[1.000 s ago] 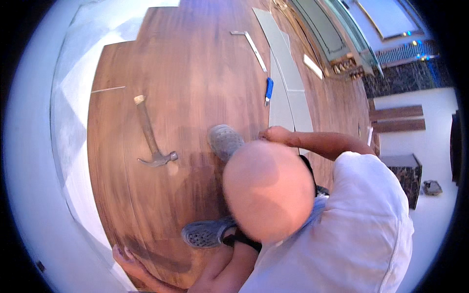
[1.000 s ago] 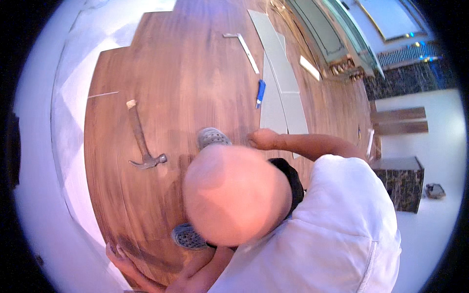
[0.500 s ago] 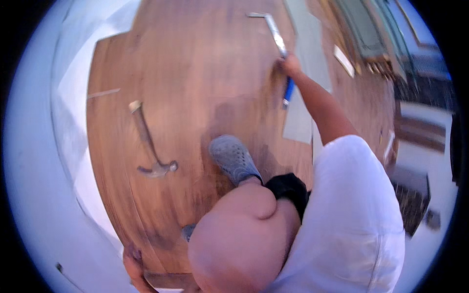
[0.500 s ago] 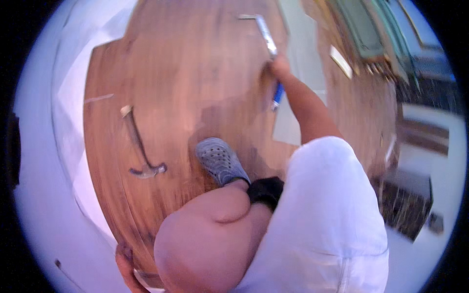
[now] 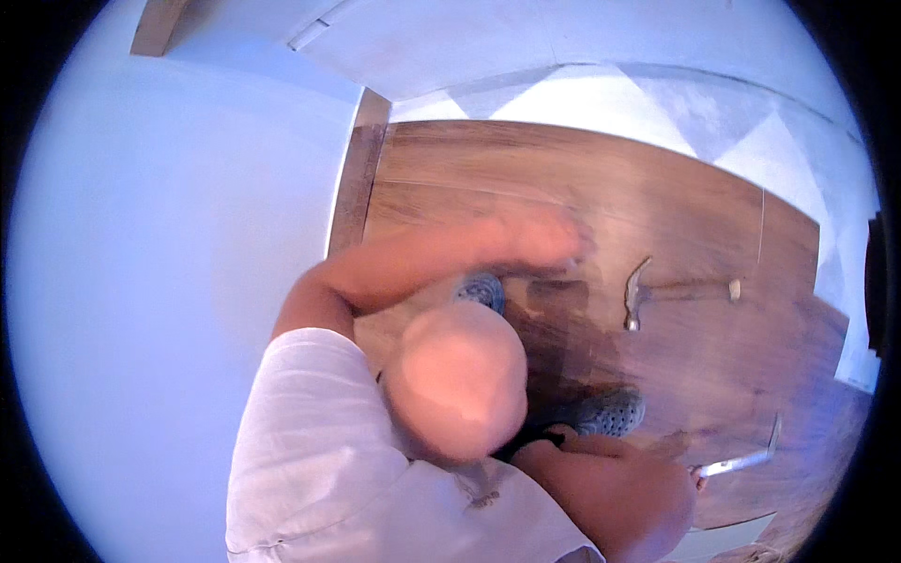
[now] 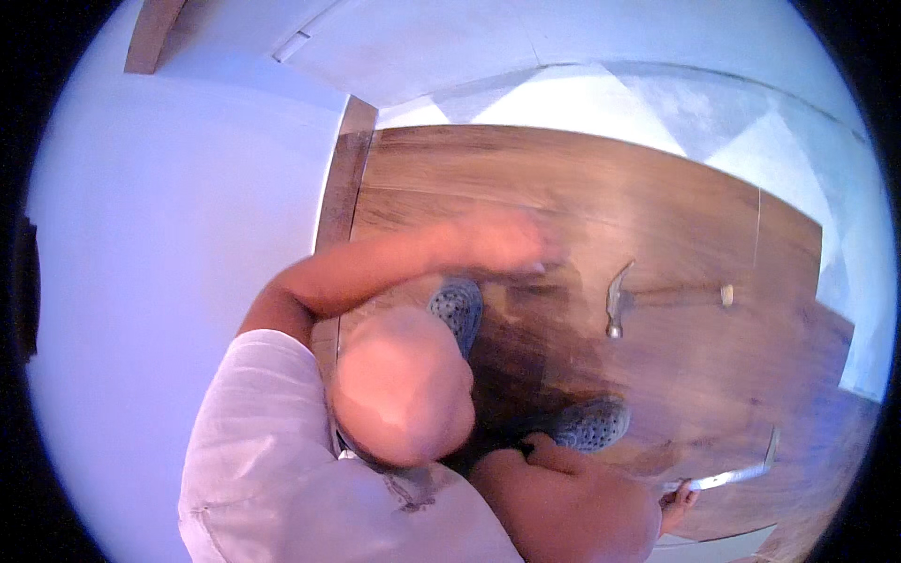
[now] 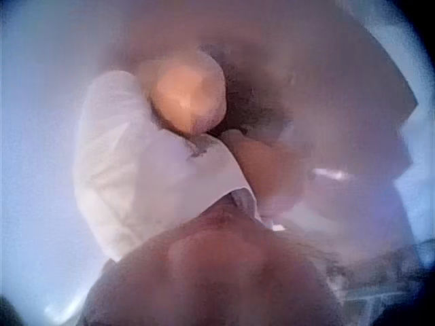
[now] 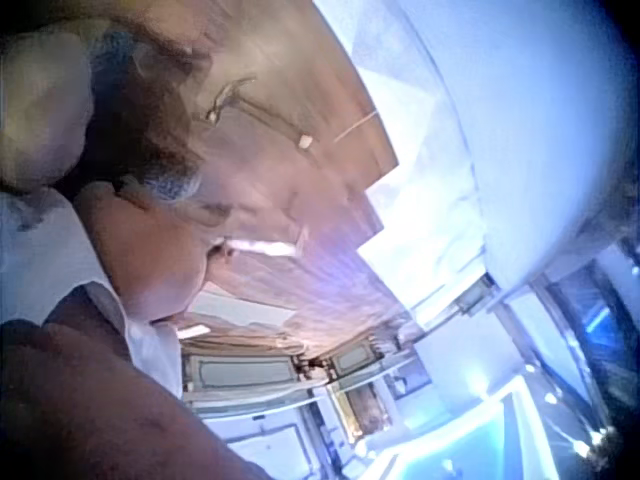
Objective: The person measures, cuts, and installs laminate flooring planks on a wood-covered surface using a utility knife, a square, and a hammer.
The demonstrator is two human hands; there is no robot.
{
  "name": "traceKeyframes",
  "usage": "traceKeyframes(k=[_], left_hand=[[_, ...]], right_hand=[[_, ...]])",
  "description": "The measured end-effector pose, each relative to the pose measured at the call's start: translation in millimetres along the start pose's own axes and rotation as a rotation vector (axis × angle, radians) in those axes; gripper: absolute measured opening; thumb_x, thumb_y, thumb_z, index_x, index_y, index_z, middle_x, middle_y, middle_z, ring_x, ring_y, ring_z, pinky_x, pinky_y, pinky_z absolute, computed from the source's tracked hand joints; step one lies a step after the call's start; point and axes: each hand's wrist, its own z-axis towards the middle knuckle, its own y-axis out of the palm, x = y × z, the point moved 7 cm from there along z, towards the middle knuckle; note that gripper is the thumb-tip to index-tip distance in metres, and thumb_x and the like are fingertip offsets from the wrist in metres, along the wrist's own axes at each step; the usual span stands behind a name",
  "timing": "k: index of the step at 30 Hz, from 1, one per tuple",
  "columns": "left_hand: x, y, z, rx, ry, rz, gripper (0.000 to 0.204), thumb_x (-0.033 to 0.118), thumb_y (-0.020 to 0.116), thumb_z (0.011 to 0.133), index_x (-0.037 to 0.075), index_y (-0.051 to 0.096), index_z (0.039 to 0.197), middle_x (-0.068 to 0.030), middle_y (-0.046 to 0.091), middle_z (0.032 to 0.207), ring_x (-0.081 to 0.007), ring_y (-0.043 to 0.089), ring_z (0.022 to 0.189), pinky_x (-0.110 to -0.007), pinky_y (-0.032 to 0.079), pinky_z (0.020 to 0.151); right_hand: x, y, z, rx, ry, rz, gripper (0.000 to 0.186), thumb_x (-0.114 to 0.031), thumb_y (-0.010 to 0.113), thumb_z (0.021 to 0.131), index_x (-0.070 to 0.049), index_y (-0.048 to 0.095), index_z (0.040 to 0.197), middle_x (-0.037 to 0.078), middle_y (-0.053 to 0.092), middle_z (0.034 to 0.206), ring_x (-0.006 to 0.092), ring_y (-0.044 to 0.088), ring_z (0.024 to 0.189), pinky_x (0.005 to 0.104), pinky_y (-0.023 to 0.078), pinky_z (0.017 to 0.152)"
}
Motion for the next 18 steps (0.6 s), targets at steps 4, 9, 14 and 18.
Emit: traceKeyframes(k=[4, 9, 14, 18], left_hand=[[40.5, -0.1, 16.4, 0.421, 0.174, -0.033, 0.038, 0.015, 0.054, 0.092, 0.007, 0.054, 0.13, -0.0182, 0.058, 0.13, -0.0356, 0.058, 0.119, -0.045, 0.052, 0.096], [53.5, -9.5, -4.7, 0.716, 0.269, 0.025, 0.04, 0.012, 0.056, 0.088, 0.004, 0.055, 0.127, -0.0191, 0.059, 0.125, -0.0355, 0.052, 0.126, -0.045, 0.045, 0.104], [10.9, 43.8, -67.6, 0.449, -0.252, -0.259, 0.037, 0.011, 0.055, 0.088, 0.004, 0.059, 0.125, -0.0187, 0.06, 0.123, -0.0369, 0.054, 0.122, -0.045, 0.043, 0.105], [-39.9, 108.6, -169.4, 0.65, -0.738, -0.272, 0.03, 0.01, 0.05, 0.094, 0.005, 0.062, 0.121, -0.0178, 0.062, 0.122, -0.0368, 0.057, 0.116, -0.045, 0.046, 0.101]], right_hand=[[-121.7, 120.3, 0.3, -0.46, -0.203, -0.017, 0.025, -0.026, 0.071, 0.09, -0.006, 0.064, 0.103, -0.005, 0.049, 0.076, 0.01, 0.045, 0.07, 0.0269, 0.038, 0.063], [-287.3, 279.1, -50.9, -1.062, -0.429, -0.404, 0.026, -0.023, 0.07, 0.091, 0.001, 0.064, 0.097, 0.0, 0.059, 0.078, 0.011, 0.05, 0.071, 0.0284, 0.042, 0.064], [-378.3, 366.9, -102.9, -1.516, -0.128, -0.409, 0.027, -0.027, 0.069, 0.094, 0.0, 0.066, 0.097, 0.005, 0.066, 0.077, 0.0137, 0.064, 0.067, 0.0265, 0.052, 0.061], [-457.5, 433.3, -103.9, -1.472, -0.088, -0.567, 0.031, -0.032, 0.063, 0.098, -0.002, 0.066, 0.093, 0.01, 0.071, 0.08, 0.0175, 0.069, 0.069, 0.031, 0.055, 0.063]])
